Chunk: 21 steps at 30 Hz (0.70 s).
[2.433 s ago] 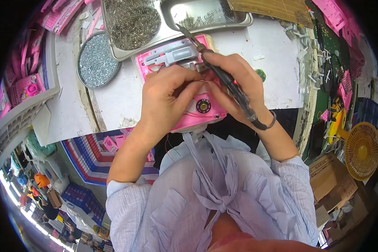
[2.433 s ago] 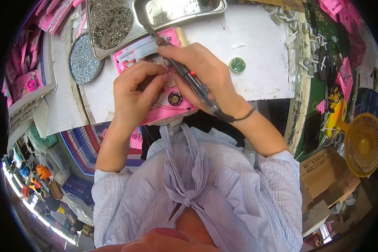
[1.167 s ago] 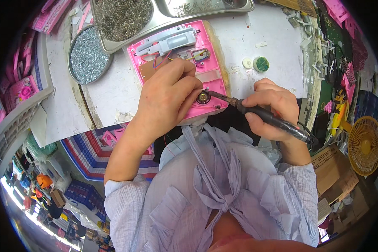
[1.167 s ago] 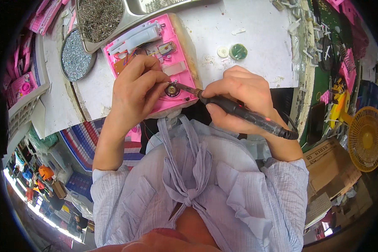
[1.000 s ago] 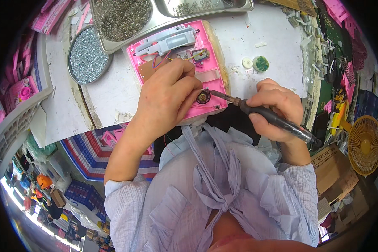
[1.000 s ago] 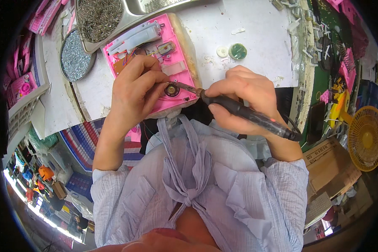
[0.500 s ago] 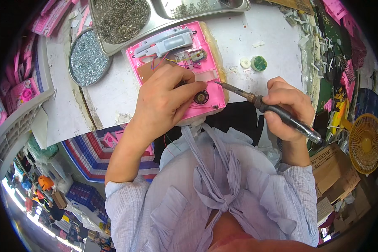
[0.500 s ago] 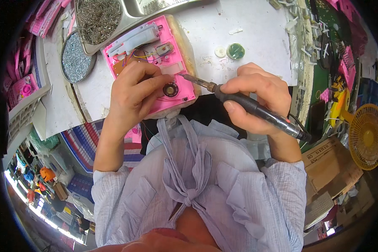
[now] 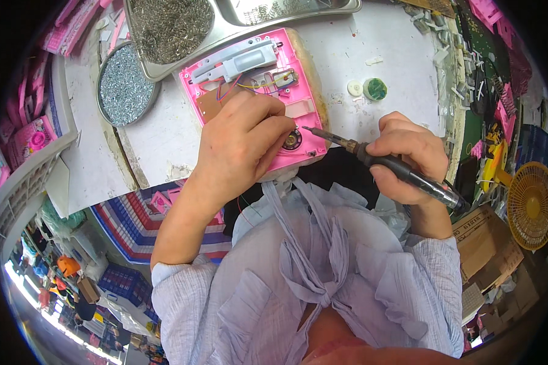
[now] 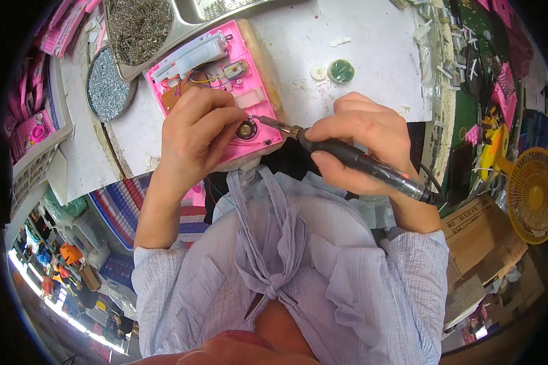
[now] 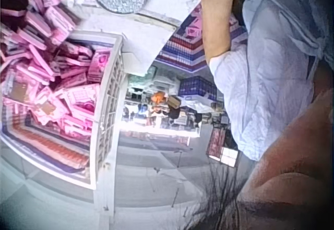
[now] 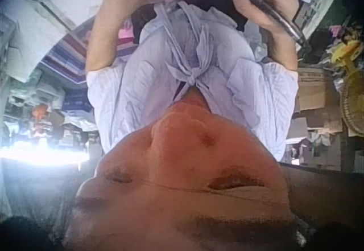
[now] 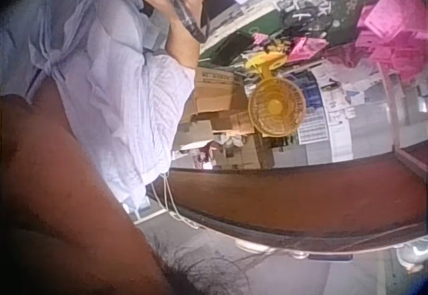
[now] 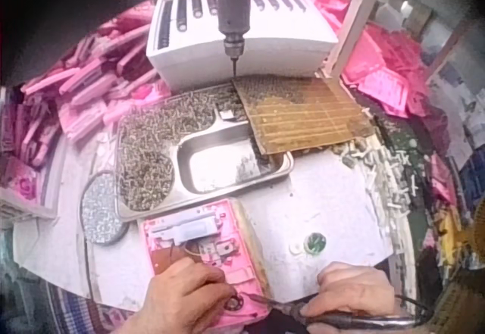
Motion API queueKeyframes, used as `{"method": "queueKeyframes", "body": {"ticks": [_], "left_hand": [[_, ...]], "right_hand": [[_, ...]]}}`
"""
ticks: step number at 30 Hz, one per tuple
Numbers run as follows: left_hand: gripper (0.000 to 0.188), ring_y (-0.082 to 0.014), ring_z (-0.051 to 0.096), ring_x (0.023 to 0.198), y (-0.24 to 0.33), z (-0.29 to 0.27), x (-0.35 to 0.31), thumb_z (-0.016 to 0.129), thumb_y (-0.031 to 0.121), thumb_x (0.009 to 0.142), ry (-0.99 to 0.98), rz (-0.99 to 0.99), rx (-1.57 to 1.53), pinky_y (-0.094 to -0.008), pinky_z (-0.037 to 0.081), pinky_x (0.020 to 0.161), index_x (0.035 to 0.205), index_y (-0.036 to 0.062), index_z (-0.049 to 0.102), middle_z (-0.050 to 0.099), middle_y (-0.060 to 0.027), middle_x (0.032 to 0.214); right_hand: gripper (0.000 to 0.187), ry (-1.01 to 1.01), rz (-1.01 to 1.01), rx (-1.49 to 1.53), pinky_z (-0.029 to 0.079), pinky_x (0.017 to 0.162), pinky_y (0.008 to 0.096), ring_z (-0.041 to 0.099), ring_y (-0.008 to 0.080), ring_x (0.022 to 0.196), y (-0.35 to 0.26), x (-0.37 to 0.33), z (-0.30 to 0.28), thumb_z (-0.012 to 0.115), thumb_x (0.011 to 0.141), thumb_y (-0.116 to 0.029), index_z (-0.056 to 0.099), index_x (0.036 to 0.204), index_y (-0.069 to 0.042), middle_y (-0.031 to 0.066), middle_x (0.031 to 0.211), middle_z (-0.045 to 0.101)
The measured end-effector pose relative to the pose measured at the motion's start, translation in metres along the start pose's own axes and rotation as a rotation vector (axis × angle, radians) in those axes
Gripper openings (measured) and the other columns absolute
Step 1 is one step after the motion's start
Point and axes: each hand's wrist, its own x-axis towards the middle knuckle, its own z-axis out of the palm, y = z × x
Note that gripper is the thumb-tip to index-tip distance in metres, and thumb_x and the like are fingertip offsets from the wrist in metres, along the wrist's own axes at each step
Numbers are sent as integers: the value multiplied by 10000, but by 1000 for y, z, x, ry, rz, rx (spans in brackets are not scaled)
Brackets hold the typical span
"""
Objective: Assembling and soldering components inside the housing of a pink toy or electronic device.
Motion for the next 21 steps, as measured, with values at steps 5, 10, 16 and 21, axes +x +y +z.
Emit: {"method": "queueKeyframes", "body": {"ticks": [5, 10, 16, 21], "left_hand": [[231, -268, 651, 857, 2, 2, -1, 812, -24, 720, 25, -28, -19, -369, 523, 709, 923, 32, 717, 647, -98, 976], [247, -259, 654, 860, 1, 1, 0, 814, -16, 705, 9, 3, 9, -361, 538, 700, 930, 30, 722, 640, -100, 993], [198, -265, 642, 874, 1, 3, -3, 779, 48, 716, 8, -19, 13, -374, 532, 721, 901, 62, 709, 643, -65, 1022], [182, -257, 620, 861, -1, 3, -2, 779, 62, 726, 1, -18, -14, -388, 477, 727, 893, 72, 708, 621, -59, 995]], "right_hand": [[324, -38, 16, -17, 423, 548, 337, 541, 222, 588, 0, 0, 0, 791, 707, -6, 699, 1017, -34, 64, 697, 631], [327, -47, 16, -42, 427, 558, 337, 547, 224, 587, 1, 1, 3, 788, 697, -3, 698, 1008, -47, 53, 691, 629], [333, -78, 33, -56, 426, 559, 334, 546, 221, 584, -1, 3, 2, 787, 680, 2, 701, 997, -52, 47, 690, 632], [341, -66, 25, -50, 425, 557, 334, 548, 226, 587, -1, 3, 2, 792, 677, -1, 700, 1002, -49, 53, 693, 638]]}}
